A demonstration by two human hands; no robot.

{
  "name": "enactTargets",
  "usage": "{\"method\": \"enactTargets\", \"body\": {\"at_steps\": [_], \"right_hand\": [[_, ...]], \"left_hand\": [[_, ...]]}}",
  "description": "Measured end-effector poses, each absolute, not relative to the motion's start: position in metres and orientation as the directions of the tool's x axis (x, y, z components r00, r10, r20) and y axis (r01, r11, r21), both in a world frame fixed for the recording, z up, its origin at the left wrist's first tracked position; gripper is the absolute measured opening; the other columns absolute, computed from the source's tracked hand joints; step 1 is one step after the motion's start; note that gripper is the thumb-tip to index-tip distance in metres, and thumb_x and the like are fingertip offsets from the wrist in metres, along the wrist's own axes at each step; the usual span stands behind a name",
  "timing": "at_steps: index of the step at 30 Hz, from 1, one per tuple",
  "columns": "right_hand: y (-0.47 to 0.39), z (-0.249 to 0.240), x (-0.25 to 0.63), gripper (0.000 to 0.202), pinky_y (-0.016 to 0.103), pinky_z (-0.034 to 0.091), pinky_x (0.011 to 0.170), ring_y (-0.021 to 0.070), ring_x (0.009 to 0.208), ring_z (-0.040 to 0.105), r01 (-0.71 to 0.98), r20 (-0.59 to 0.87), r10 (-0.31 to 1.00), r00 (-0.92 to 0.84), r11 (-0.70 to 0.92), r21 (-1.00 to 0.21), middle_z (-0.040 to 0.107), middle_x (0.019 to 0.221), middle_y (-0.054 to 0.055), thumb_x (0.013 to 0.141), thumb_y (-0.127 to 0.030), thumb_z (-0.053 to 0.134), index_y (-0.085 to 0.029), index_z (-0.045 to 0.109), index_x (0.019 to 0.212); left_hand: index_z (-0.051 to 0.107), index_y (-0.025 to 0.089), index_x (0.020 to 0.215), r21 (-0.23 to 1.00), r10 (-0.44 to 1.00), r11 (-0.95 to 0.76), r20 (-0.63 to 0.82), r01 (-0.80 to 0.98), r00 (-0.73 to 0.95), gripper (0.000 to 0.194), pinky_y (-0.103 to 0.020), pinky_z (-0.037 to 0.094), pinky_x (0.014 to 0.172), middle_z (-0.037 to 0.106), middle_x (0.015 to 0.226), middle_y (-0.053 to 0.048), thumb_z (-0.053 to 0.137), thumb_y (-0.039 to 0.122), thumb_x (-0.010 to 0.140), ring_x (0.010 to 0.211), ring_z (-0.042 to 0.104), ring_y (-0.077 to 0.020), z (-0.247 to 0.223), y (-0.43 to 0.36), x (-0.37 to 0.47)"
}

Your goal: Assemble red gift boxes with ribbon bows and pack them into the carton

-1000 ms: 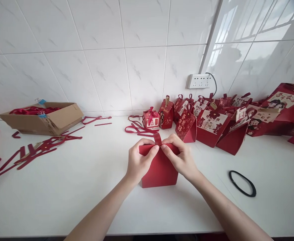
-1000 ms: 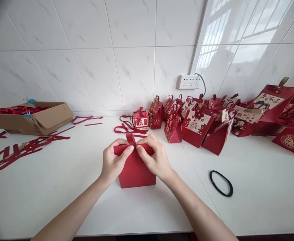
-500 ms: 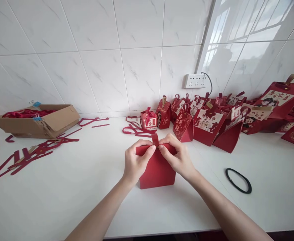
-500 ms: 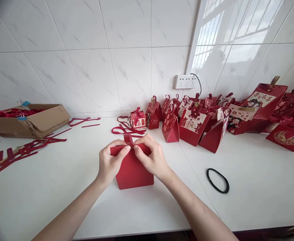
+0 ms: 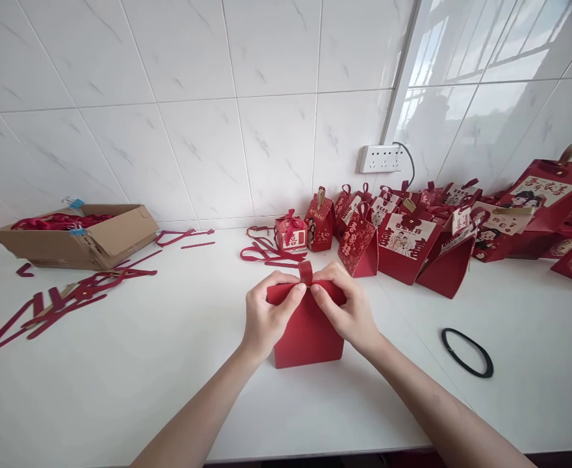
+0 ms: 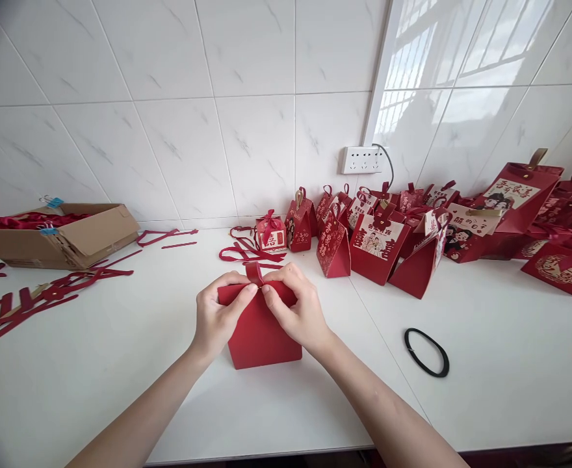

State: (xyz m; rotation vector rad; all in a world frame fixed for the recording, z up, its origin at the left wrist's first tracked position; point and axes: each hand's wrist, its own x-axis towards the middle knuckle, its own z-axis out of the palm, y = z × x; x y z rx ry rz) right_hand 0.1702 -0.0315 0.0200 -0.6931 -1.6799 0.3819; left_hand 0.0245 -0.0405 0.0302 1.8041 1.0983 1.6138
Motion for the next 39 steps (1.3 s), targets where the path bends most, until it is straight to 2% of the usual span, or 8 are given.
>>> {"method": "enactTargets", "body": {"at_steps": [3, 10, 17, 25, 28, 32, 35, 39], "right_hand": [[-0.032, 0.018, 0.170, 0.007, 0.028, 0.043, 0.068, 0.0149, 0.075, 0.053, 0.246, 0.769, 0.631, -0.105, 0.765, -0.595, 0.058, 0.079, 0.001, 0.086, -0.020, 0.054, -0.022, 0.060, 0.087], [-0.031, 0.020, 0.172, 0.009, 0.028, 0.043, 0.064, 0.0150, 0.072, 0.054, 0.257, 0.742, 0.660, -0.117, 0.742, -0.619, 0.056, 0.076, 0.000, 0.088, -0.024, 0.053, -0.022, 0.058, 0.080], [-0.028, 0.013, 0.176, 0.006, 0.026, 0.042, 0.062, 0.0143, 0.069, 0.054, 0.323, 0.792, 0.593, -0.143, 0.785, -0.529, 0.056, 0.076, 0.000, 0.088, -0.024, 0.053, -0.022, 0.056, 0.083], [-0.028, 0.007, 0.175, 0.021, 0.030, 0.044, 0.064, 0.0178, 0.071, 0.057, 0.357, 0.800, 0.597, -0.057, 0.760, -0.542, 0.060, 0.078, 0.004, 0.091, -0.033, 0.043, -0.022, 0.059, 0.084], [-0.027, 0.003, 0.174, 0.020, 0.030, 0.045, 0.064, 0.0186, 0.071, 0.058, 0.388, 0.787, 0.615, -0.038, 0.735, -0.556, 0.061, 0.078, 0.004, 0.090, -0.036, 0.043, -0.023, 0.058, 0.085], [-0.027, -0.002, 0.174, 0.025, 0.030, 0.046, 0.065, 0.0195, 0.075, 0.059, 0.419, 0.769, 0.638, -0.046, 0.711, -0.565, 0.063, 0.082, 0.004, 0.090, -0.040, 0.040, -0.023, 0.057, 0.085], [-0.027, -0.007, 0.175, 0.027, 0.031, 0.047, 0.069, 0.0211, 0.080, 0.060, 0.441, 0.760, 0.650, -0.003, 0.683, -0.582, 0.064, 0.087, 0.006, 0.089, -0.045, 0.040, -0.023, 0.055, 0.087], [-0.030, -0.015, 0.176, 0.035, 0.037, 0.048, 0.075, 0.0239, 0.089, 0.060, 0.501, 0.774, 0.634, 0.014, 0.665, -0.554, 0.062, 0.099, 0.010, 0.090, -0.048, 0.036, -0.022, 0.054, 0.107]], "left_hand": [[0.064, 0.020, 0.074, 0.796, 0.819, -0.559, 0.574, 0.232, 0.001, 0.009, -0.024, 0.049, 0.068, 0.066, 0.071, 0.001, 0.062, 0.027, 0.079, 0.070, 0.061, -0.0130, 0.030, -0.040, 0.024], [0.064, 0.020, 0.074, 0.805, 0.823, -0.560, 0.568, 0.196, 0.017, 0.010, -0.025, 0.049, 0.071, 0.066, 0.073, 0.000, 0.061, 0.028, 0.079, 0.073, 0.062, -0.0139, 0.029, -0.039, 0.025], [0.058, 0.019, 0.081, 0.840, 0.849, -0.527, 0.527, 0.128, 0.037, 0.012, -0.027, 0.049, 0.073, 0.065, 0.080, -0.002, 0.057, 0.030, 0.080, 0.077, 0.062, -0.0157, 0.022, -0.042, 0.023], [0.050, 0.021, 0.092, 0.909, 0.912, -0.406, 0.410, 0.089, -0.029, 0.024, -0.029, 0.047, 0.072, 0.059, 0.082, -0.001, 0.055, 0.041, 0.081, 0.075, 0.057, -0.0161, -0.007, -0.054, 0.024], [0.048, 0.020, 0.104, 0.939, 0.939, -0.340, 0.337, 0.053, 0.066, 0.036, -0.032, 0.047, 0.079, 0.057, 0.100, -0.005, 0.060, 0.042, 0.079, 0.089, 0.058, -0.0190, -0.019, -0.056, 0.019], [0.045, 0.019, 0.116, 0.965, 0.922, -0.261, 0.253, -0.013, 0.294, 0.055, -0.038, 0.047, 0.088, 0.054, 0.114, -0.009, 0.070, 0.036, 0.071, 0.106, 0.055, -0.0241, -0.019, -0.060, 0.005], [0.043, 0.021, 0.124, 0.962, 0.874, -0.258, 0.195, 0.087, 0.445, 0.071, -0.042, 0.045, 0.093, 0.052, 0.123, -0.010, 0.076, 0.027, 0.062, 0.114, 0.052, -0.0267, -0.011, -0.067, -0.008], [0.036, 0.021, 0.134, 0.947, 0.851, -0.254, 0.121, 0.199, 0.511, 0.090, -0.046, 0.041, 0.098, 0.044, 0.135, -0.012, 0.080, 0.023, 0.054, 0.122, 0.045, -0.0303, -0.006, -0.083, -0.024]]}}
